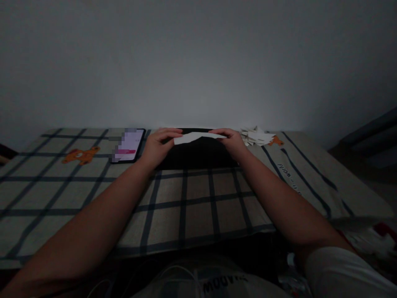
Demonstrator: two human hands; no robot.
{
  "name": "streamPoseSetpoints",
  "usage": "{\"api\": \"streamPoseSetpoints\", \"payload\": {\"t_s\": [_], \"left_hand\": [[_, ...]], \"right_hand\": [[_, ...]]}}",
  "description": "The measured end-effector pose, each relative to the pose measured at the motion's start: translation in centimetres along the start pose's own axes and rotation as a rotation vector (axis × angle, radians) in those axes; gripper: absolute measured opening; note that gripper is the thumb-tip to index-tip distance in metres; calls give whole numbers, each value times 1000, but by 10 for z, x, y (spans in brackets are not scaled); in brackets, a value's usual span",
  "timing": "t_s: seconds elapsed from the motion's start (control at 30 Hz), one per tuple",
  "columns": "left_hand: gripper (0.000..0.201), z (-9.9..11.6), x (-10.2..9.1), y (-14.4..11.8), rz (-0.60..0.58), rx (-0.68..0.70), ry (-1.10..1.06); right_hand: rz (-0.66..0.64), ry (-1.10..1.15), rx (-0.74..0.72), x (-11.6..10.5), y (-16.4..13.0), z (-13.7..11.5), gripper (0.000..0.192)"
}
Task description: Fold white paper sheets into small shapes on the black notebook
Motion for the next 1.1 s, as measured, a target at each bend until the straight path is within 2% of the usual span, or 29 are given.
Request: {"api": "streamPoseSetpoints", "payload": {"t_s": [0.07, 0.2, 0.5, 0.67, 0.8, 0.93, 1.1], "left_hand": [[17, -3, -3, 1, -65, 63, 35], [19, -11, -5, 1, -179, 20, 58], [24, -21, -3, -6, -138, -106, 89], [26, -13, -2, -6, -74, -99, 110], [23, -7, -2, -3, -13, -158, 98], [27, -12, 1, -2, -80, -208, 24], [29, -20, 5, -4, -118, -365, -174]], "right_hand": [[-27, -23, -13, -3, 1, 0, 19], [-79, -61, -3, -5, 2, 6, 14], [-73, -116, -5, -3, 2, 7, 14], [-18, -100, -10, -2, 2, 6, 18], [5, -89, 10, -1, 2, 6, 23], [-34, -69, 66, -1, 1, 6, 24], [-90, 71, 229, 0, -1, 9, 20]]}}
Point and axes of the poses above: each hand's wrist, its own y-axis towards the middle knuckle, its own x-axis out of the palm, z = x × y, the point moved 2 cm from there along y, towards the middle knuckle, and after that the axes turned 1 degree about -z, right-handed, at the moved point
